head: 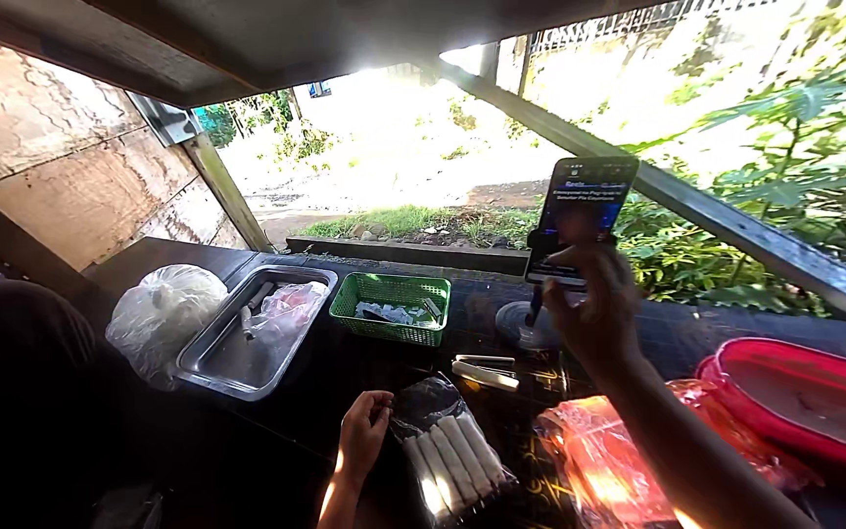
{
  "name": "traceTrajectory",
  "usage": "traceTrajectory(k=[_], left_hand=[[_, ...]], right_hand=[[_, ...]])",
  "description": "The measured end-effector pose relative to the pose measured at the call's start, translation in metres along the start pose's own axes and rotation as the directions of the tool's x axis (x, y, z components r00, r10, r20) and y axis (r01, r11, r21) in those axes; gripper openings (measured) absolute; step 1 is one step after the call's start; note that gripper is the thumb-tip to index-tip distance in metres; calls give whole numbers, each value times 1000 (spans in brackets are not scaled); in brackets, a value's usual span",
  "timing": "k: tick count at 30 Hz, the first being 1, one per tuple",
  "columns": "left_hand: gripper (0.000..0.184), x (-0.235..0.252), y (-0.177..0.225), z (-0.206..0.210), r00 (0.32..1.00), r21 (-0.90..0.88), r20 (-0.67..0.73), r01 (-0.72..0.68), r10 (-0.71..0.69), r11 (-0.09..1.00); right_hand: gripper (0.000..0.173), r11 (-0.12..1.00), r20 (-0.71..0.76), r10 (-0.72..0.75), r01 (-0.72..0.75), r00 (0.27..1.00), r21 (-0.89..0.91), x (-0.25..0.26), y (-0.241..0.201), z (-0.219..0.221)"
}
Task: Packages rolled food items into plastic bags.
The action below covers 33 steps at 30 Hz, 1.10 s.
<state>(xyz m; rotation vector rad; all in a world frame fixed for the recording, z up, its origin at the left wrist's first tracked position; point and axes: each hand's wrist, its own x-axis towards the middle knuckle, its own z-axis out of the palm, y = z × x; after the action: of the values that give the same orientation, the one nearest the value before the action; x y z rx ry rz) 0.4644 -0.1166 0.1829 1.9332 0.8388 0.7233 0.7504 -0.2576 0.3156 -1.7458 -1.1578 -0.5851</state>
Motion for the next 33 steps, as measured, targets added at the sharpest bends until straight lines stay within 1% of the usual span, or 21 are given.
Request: traceTrajectory(k=[1, 2, 3, 4, 5, 6, 8, 10, 11, 14, 15, 16, 18, 20, 22, 24, 27, 30, 32, 33], left_hand=[[22, -1, 0, 0, 1000, 5, -3, -6, 6, 1000], [22, -1, 0, 0, 1000, 7, -6, -12, 12, 1000], [21, -1, -1, 0, 1000, 7, -9, -16, 16, 1000], [21, -1, -1, 0, 1000, 7, -16, -23, 23, 1000], [21, -1, -2, 1, 999, 8, -22, -33, 33, 999], [21, -1, -3, 1, 999, 8, -27, -44, 44, 999], [21, -1, -3, 2, 998, 9, -29, -57, 57, 998], [21, -1, -4, 2, 997, 11, -36, -65, 65, 998], [21, -2, -4, 2, 997, 8, -39, -65, 65, 998], [21, -2, -3, 2, 997, 7, -43, -57, 57, 998], [21, -3, -3, 2, 997, 12, -44, -59, 59, 998], [21, -2, -3, 2, 997, 18, -45, -62, 63, 998], [21, -2, -4, 2, 997, 20, -42, -63, 63, 998], [20, -2, -4, 2, 997, 13, -40, -58, 58, 998], [20, -2, -4, 2, 998, 7, -42, -54, 55, 998], [20, -1, -4, 1, 998, -1, -35, -49, 49, 999], [20, -1, -6, 0, 999, -31, -28, -45, 44, 999], [19, 0, -8, -1, 999, -68, -33, -44, 42, 997], [19, 0, -7, -1, 999, -93, -32, -34, 31, 995], [19, 0, -7, -1, 999, -103, -31, -27, 24, 994]], right_hand=[[36, 999, -67, 45, -45, 997, -12, 5, 6, -6], [46, 991, -94, 134, -132, 987, 24, 11, 10, -13], [56, 965, -85, 250, -240, 965, 106, 17, 13, -19], [63, 910, -45, 369, -351, 928, 221, 24, 16, -24], [69, 830, 13, 470, -447, 882, 333, 29, 20, -26], [73, 745, 86, 542, -525, 836, 411, 34, 23, -28], [71, 605, 207, 619, -629, 757, 488, 43, 26, -29], [64, 561, 277, 625, -667, 730, 491, 47, 27, -28], [58, 562, 290, 615, -665, 733, 491, 48, 30, -26], [31, 583, 278, 612, -660, 740, 474, 52, 34, -24], [26, 590, 264, 622, -663, 737, 461, 53, 36, -23], [30, 591, 258, 634, -672, 729, 447, 55, 36, -24], [49, 614, 219, 643, -665, 734, 425, 58, 35, -25], [57, 682, 131, 615, -608, 777, 407, 56, 31, -26], [56, 776, 10, 533, -493, 846, 392, 53, 31, -22], [53, 861, -91, 441, -392, 893, 322, 51, 28, -20], [51, 908, -155, 399, -366, 904, 206, 50, 16, -19], [49, 939, -189, 339, -318, 922, 132, 48, 14, -17], [49, 950, -191, 307, -290, 933, 113, 48, 17, -17], [49, 945, -178, 321, -302, 930, 130, 48, 20, -16]])
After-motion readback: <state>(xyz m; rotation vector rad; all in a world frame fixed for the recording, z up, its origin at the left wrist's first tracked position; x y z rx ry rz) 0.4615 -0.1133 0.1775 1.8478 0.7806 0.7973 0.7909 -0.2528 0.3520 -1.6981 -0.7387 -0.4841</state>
